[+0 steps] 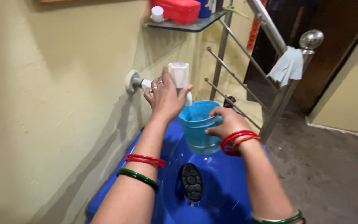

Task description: The person scrubs a blue pedestal sink with a brush, repeatedly rinses the brush and sink using a cup and tap water, and then picks up a bottle of toilet cleaner from a shelf.

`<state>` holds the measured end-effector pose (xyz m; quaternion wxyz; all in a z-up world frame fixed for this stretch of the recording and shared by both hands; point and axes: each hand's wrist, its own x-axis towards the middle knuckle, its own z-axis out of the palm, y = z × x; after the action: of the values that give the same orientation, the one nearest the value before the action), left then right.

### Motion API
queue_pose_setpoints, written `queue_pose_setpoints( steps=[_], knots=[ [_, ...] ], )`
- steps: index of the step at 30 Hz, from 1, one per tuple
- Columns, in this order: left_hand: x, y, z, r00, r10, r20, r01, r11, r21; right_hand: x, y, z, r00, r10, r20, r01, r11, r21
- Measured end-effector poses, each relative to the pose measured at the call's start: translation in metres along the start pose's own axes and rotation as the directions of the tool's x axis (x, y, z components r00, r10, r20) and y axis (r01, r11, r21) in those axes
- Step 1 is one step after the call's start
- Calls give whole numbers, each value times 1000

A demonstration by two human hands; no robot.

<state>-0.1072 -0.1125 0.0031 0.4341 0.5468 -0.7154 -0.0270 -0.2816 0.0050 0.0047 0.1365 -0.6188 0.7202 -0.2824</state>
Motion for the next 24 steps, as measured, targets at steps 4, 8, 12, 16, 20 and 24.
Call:
queue_pose_setpoints(
  steps=[4, 8, 12, 16, 20, 24],
  knots=[
    [18, -3, 18, 999, 9, -38, -17, 978, -209, 2, -6, 11, 995, -67, -70, 71, 997, 45],
    [26, -7, 17, 999, -49, 7, 49, 951, -304, 3, -19, 14, 993, -80, -86, 90, 988, 122],
    [26, -3, 4, 992, -119, 29, 122, 964, -236, -5, -24, 15, 991, -96, -89, 110, 978, 175],
    [28, 9, -10, 977, -193, 86, 205, 965, -164, -5, -28, 15, 993, -81, -86, 95, 982, 163],
    [15, 36, -5, 943, -182, -277, 155, 981, -118, -5, -30, 14, 988, -108, -109, 122, 983, 140],
    [8, 48, -3, 926, -242, -290, 226, 970, -90, -4, -27, 9, 992, -71, -108, 87, 983, 159]
  ],
)
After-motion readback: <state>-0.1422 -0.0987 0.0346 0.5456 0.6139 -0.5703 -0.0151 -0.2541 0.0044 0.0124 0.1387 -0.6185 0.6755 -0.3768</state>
